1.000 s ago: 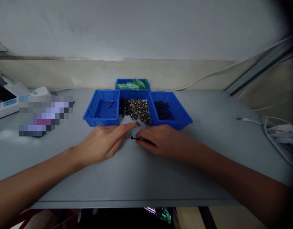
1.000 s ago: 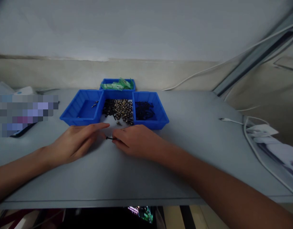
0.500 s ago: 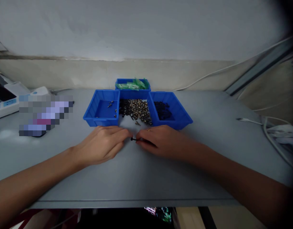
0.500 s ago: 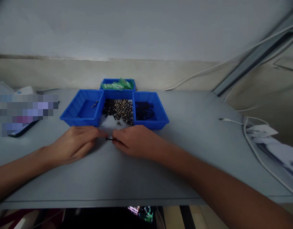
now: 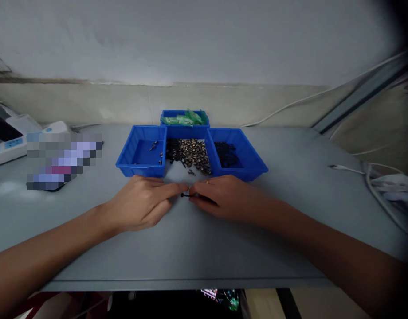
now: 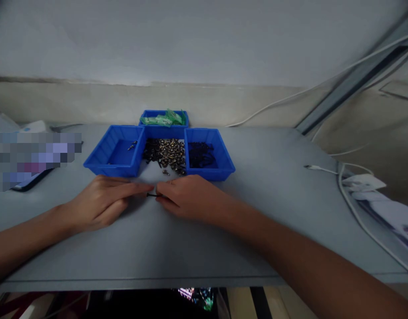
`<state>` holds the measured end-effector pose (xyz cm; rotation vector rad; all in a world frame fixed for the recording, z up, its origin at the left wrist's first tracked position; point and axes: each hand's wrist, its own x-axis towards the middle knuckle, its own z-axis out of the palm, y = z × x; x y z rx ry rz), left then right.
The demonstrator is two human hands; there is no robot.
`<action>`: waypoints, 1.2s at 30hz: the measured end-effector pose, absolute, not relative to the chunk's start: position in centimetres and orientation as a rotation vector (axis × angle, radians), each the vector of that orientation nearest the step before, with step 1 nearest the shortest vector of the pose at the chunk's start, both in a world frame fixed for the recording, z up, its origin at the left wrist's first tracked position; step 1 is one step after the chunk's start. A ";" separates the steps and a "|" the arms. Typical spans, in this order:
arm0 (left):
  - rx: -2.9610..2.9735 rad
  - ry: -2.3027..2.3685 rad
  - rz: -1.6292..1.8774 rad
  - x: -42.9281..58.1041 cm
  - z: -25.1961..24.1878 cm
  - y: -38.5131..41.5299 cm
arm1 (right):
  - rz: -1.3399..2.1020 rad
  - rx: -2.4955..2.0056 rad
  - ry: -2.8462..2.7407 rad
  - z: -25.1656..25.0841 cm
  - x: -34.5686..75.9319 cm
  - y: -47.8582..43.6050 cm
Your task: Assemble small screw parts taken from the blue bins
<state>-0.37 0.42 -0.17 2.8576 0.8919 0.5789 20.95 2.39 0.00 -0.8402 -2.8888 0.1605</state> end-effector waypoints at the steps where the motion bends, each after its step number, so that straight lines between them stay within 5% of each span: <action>1: 2.865 0.893 0.577 -0.3 -0.2 0.4 | 0.163 -0.843 -2.891 0.0 21.0 2.4; 36: 2.832 1.037 0.500 -0.1 -1.2 0.7 | 0.264 -0.884 -2.861 0.1 20.9 2.5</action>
